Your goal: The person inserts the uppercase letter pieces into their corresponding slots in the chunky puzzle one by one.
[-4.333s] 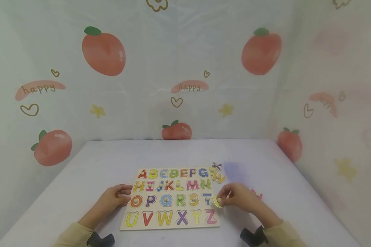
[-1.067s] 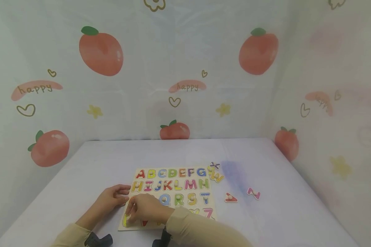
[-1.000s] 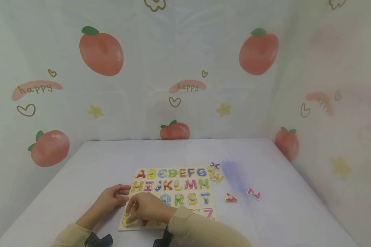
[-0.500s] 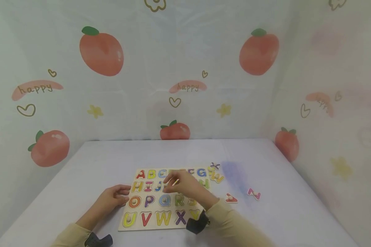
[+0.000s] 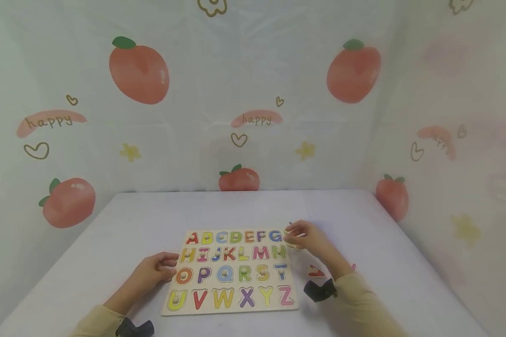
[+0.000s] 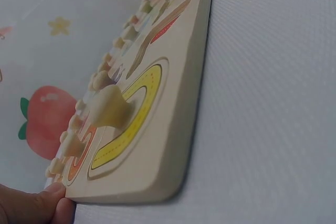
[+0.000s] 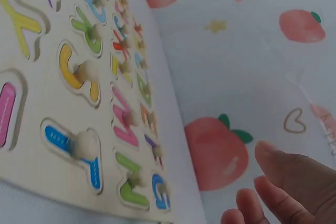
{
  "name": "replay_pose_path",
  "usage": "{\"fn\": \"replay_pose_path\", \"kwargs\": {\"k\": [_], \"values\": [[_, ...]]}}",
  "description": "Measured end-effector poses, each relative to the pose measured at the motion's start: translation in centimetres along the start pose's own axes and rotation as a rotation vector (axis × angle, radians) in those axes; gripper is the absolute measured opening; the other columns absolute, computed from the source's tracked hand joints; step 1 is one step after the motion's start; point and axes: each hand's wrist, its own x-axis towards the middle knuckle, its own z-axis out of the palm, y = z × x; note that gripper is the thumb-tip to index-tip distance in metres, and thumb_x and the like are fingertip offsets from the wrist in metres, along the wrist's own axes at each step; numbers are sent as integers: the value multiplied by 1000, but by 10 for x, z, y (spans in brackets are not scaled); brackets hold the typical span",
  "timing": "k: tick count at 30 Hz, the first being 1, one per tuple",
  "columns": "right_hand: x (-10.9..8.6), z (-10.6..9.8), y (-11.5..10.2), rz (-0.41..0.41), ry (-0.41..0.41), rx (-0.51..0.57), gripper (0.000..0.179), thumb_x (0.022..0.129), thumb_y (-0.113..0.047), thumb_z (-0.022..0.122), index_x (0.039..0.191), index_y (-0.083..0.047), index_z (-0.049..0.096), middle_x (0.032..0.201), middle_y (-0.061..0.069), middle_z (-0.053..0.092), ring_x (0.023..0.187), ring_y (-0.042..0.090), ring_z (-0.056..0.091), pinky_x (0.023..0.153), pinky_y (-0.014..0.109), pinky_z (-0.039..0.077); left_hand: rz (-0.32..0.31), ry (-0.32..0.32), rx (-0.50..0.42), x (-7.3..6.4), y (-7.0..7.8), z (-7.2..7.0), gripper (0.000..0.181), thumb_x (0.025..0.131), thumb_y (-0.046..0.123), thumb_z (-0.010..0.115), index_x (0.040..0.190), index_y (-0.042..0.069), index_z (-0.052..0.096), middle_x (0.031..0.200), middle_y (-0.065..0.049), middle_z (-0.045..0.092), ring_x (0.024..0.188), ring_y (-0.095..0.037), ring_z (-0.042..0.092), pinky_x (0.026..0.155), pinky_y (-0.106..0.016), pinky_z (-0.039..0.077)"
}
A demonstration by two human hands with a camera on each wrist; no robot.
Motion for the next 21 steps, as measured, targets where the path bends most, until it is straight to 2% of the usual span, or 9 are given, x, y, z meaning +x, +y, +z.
{"fn": "replay_pose_path", "kwargs": {"k": [4, 10, 16, 21], "values": [[-12, -11, 17, 46, 11, -31, 39, 86, -21, 72, 116, 2, 61, 96, 6, 64, 86, 17, 57, 70, 28, 53, 2, 6, 4, 0, 0, 1, 42, 80, -4, 70, 121, -6, 60, 101, -11, 65, 78, -14, 64, 65, -28, 57], [-29, -24, 38, 85, -34, -45, 36, 85, -16, 73, 112, 4, 63, 91, 5, 64, 82, 15, 59, 66, 27, 52, -3, 4, 11, 0, -1, 1, 42, 80, -4, 70, 121, -6, 60, 101, -12, 65, 77, -14, 64, 65, -28, 57], [-39, -32, 52, 41, -123, -54, 32, 81, -11, 74, 106, 7, 65, 86, 4, 63, 77, 14, 57, 61, 25, 50, 4, 9, 21, 1, 0, 0, 42, 80, -3, 71, 120, -6, 60, 100, -11, 66, 76, -14, 63, 65, -27, 57], [-44, -34, 59, 20, -186, -80, 29, 78, -10, 77, 100, 7, 68, 85, 2, 66, 76, 14, 56, 61, 22, 48, 7, 6, 16, 0, 1, 0, 42, 80, -3, 71, 120, -6, 60, 100, -11, 66, 76, -14, 64, 64, -28, 57]]}}
